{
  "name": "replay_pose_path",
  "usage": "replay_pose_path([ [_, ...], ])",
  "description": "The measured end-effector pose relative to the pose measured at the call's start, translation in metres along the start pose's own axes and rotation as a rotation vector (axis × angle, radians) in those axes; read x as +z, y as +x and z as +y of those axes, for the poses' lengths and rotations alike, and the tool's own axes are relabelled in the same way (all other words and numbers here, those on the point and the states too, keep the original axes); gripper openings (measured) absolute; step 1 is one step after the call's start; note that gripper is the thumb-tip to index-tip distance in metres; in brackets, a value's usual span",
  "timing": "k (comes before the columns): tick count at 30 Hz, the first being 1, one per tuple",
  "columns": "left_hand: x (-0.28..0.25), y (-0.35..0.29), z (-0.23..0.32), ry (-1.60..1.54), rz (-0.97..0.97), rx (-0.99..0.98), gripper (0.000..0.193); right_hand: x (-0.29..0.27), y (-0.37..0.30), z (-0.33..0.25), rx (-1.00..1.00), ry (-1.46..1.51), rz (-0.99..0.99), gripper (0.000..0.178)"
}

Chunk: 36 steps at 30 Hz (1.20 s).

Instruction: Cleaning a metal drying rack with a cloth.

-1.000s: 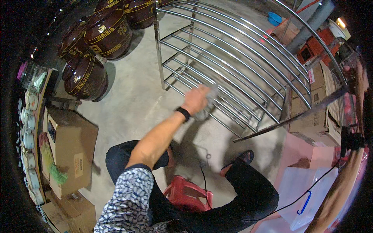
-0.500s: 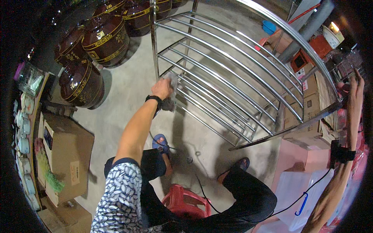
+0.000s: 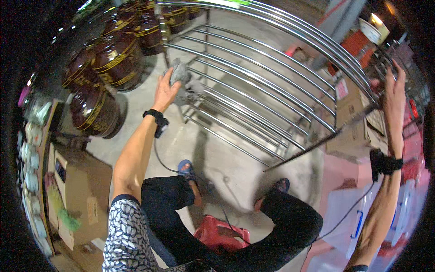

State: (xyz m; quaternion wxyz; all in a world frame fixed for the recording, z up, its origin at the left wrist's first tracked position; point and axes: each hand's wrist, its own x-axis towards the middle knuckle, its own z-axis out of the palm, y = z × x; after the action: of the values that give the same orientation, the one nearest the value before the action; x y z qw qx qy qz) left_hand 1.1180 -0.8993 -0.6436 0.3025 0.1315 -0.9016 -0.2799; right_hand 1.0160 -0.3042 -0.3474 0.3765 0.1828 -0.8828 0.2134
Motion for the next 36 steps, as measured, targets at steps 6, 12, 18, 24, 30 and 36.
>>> replay_pose_path([
  [6,0.034,0.001,-0.027,-0.287,-0.084,-0.093,0.068,0.005,-0.009,-0.046,0.097,0.099,-0.064,0.039],
  [12,0.088,-0.063,0.075,-0.046,-0.197,-0.024,0.068,-0.003,-0.015,-0.05,0.123,0.082,-0.016,0.037],
  [18,0.138,-0.176,0.267,-0.163,-0.412,-0.016,0.081,-0.007,-0.024,-0.06,0.061,0.089,-0.009,0.038],
  [24,0.162,-0.22,0.329,-0.305,-0.402,-0.057,0.076,-0.008,-0.031,-0.073,0.056,0.136,0.008,0.037],
  [30,0.161,-0.211,0.278,-0.483,-0.496,0.026,0.071,-0.018,-0.041,-0.068,0.046,0.176,-0.014,0.045],
  [36,0.116,-0.203,0.216,-0.7,-0.614,-0.045,0.07,-0.016,-0.029,-0.042,-0.014,0.199,-0.042,0.047],
])
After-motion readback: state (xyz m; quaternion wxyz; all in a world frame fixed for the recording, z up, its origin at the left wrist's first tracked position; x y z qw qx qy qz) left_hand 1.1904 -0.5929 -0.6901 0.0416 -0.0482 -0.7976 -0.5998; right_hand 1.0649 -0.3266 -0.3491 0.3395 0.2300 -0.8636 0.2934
